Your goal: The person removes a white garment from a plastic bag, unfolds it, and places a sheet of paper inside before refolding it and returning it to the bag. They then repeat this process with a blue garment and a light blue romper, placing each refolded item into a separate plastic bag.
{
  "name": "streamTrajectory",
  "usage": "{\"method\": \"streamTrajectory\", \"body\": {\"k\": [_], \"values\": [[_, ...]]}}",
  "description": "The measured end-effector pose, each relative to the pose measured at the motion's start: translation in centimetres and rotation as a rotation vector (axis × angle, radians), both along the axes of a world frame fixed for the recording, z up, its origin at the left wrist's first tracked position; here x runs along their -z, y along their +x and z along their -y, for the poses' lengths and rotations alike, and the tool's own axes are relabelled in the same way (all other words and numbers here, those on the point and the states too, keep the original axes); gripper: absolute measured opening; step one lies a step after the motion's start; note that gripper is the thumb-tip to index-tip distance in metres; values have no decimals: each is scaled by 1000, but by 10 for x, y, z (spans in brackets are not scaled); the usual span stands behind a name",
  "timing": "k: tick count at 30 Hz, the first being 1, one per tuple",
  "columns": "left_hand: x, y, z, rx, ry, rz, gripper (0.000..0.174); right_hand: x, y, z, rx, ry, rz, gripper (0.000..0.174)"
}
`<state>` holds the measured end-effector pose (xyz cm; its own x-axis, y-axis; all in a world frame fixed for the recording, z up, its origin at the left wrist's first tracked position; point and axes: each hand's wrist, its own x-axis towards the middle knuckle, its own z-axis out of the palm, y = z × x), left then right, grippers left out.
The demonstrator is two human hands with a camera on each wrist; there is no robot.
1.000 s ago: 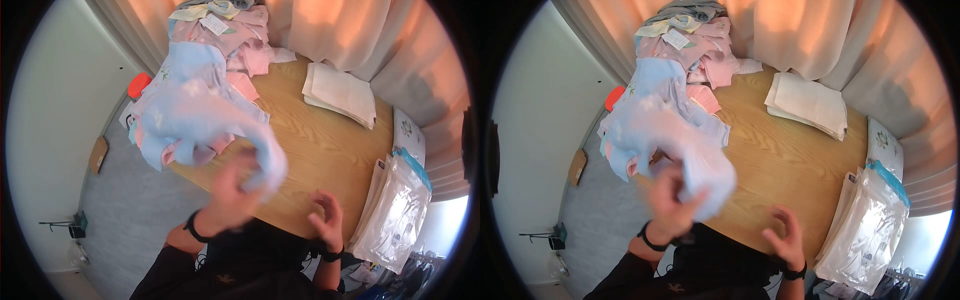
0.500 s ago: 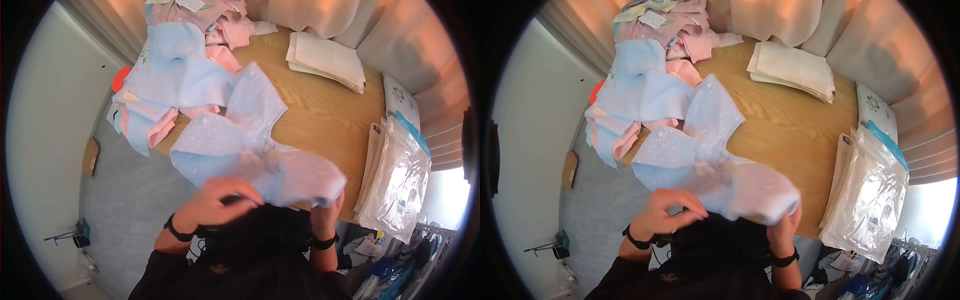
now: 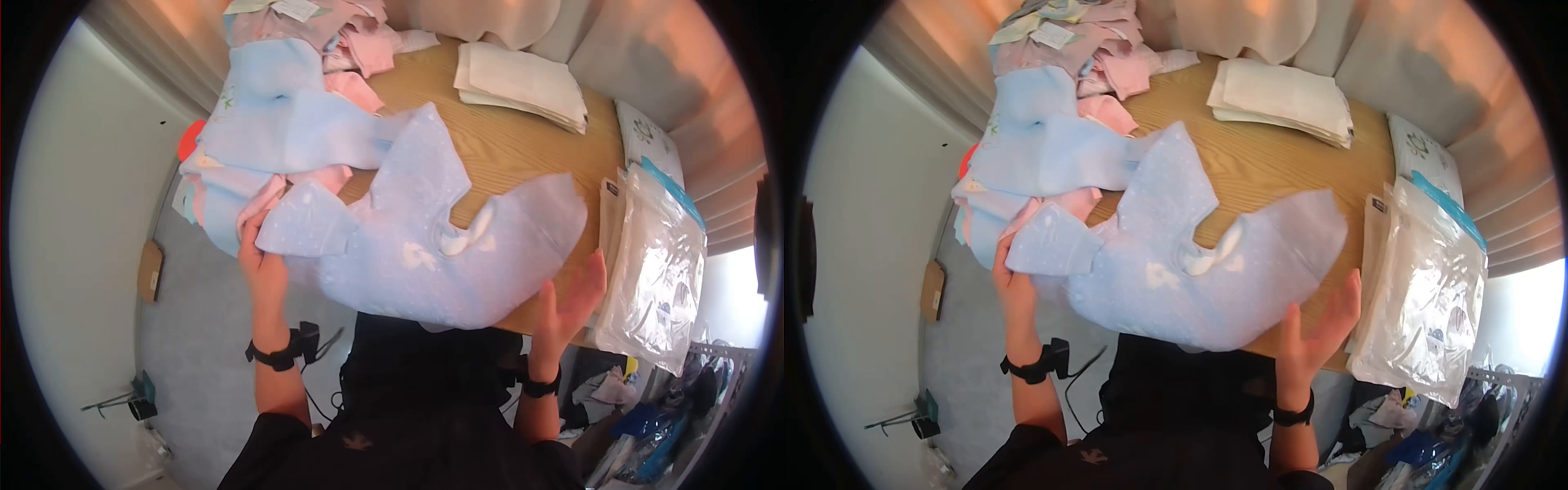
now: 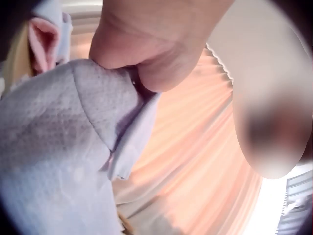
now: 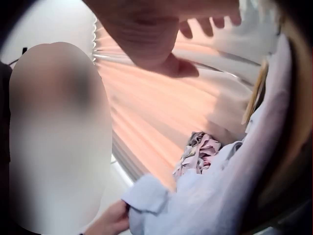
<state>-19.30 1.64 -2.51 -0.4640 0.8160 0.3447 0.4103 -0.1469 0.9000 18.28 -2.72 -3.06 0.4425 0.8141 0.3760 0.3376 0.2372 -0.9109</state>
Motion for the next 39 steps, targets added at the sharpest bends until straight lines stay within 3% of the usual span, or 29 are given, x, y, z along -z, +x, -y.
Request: {"method": "streamTrajectory", "body": {"k": [1, 2, 3, 5, 6, 7, 8, 9, 12, 16, 17, 20, 24, 27, 30, 33, 36, 39], "values": [[-19, 12, 7, 17, 67, 149, 23, -6, -1, 0, -88, 49, 188, 81], [-37, 20, 18, 113, 15, 135, 23, -12, -3, -1, -175, 101, 378, 83], [-57, 31, 28, 210, -40, 123, 22, -18, -9, -3, -320, 110, 363, 94], [-97, 68, 35, 575, 136, -76, 25, -42, -37, -11, -545, 153, 308, 89], [-109, 77, 32, 859, 153, -25, 30, -51, -48, -17, -657, 180, 282, 87], [-121, 92, 32, 1021, 181, -65, 31, -52, -45, -25, -873, -99, 200, 81], [-130, 107, 34, 1132, 220, -76, 30, -64, -52, -25, -941, -93, 223, 64], [-125, 121, 38, 1115, 318, -129, 28, -76, -59, -26, -1010, -87, 246, 49], [-128, 134, 37, 1067, 534, -265, 26, -106, -50, -38, -1371, -7, 346, 30], [-114, 117, 46, 956, 350, -86, 68, -79, -24, -33, -1279, 133, 325, 40], [-107, 108, 45, 979, 225, -133, 86, -77, -21, -32, -1251, 151, 313, 41], [-104, 95, 48, 1070, -316, 122, 82, -76, -14, -31, -1105, 165, 237, 45], [-76, 81, 52, 1041, -285, -89, 84, -71, -16, -12, -708, 161, -1, 52], [-70, 85, 62, 789, -144, 232, 76, -71, -40, 5, -297, 164, -264, 57], [-60, 83, 63, 797, -198, 275, 65, -85, -57, 12, 8, 195, -420, 63], [-59, 75, 63, 955, -273, 234, 49, -103, -65, 8, 187, 241, -472, 68], [-49, 74, 66, 889, -215, 174, 36, -116, -68, 0, 258, 329, -413, 70], [-44, 72, 66, 626, -48, 206, 25, -119, -66, -6, 219, 412, -371, 67]]}}
